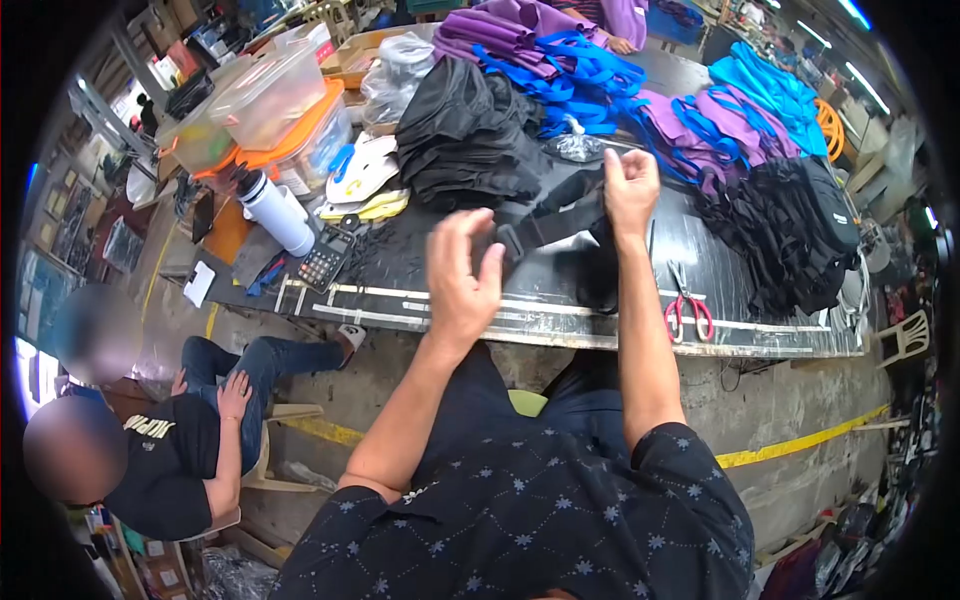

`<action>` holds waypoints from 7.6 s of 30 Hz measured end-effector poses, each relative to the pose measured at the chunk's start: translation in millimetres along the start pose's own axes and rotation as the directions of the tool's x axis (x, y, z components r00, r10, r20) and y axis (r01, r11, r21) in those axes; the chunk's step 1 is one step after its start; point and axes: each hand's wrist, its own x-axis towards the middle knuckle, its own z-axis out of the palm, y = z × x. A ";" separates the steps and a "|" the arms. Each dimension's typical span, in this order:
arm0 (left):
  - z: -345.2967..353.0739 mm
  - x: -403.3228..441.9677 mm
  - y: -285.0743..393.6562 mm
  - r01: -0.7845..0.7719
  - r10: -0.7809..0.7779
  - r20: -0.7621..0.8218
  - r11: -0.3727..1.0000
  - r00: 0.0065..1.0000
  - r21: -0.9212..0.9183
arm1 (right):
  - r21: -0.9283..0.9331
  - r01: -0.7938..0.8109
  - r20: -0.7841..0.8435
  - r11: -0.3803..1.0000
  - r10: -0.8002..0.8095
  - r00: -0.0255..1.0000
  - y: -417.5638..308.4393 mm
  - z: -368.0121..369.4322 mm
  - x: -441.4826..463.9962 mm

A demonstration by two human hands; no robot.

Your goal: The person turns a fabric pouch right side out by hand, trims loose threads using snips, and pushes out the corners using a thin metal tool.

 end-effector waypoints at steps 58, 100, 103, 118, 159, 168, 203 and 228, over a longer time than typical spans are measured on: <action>-22.5 -4.2 16.0 0.553 -0.401 0.405 0.732 0.822 -0.398 | -0.634 -0.053 0.359 0.772 0.354 0.864 -64.4 -113.2 -109.9; -19.1 57.9 -53.9 0.489 -0.436 0.461 -0.052 0.773 -0.871 | -0.029 -0.344 0.453 0.939 0.319 0.833 -71.7 -125.6 -211.4; -19.6 56.4 -50.3 0.504 -0.410 0.486 -0.073 0.772 -0.861 | -0.064 -0.339 0.465 0.938 0.329 0.822 -70.9 -122.7 -210.1; -21.7 43.1 -25.7 0.517 -0.225 0.477 0.173 0.850 -0.839 | 0.102 -0.507 0.581 0.856 0.363 0.729 -84.6 -81.8 -224.9; -5.4 36.5 -33.0 0.420 -0.373 0.377 0.038 0.848 -0.907 | 0.075 -0.229 0.396 0.970 0.182 0.900 -85.4 -36.3 -231.0; -0.9 36.8 -29.3 0.404 -0.373 0.319 0.178 0.871 -0.897 | 0.268 -0.675 0.562 0.688 0.457 0.689 -89.4 -34.5 -239.0; 0.8 24.9 -46.0 0.414 -0.441 0.055 0.785 0.896 -0.461 | 0.021 -0.121 0.345 0.992 0.107 0.933 -74.5 -63.5 -231.3; 9.1 28.7 -20.0 0.429 -0.473 0.287 0.226 0.833 -0.874 | 0.090 -0.317 0.335 0.944 0.271 0.903 -88.9 -52.9 -241.0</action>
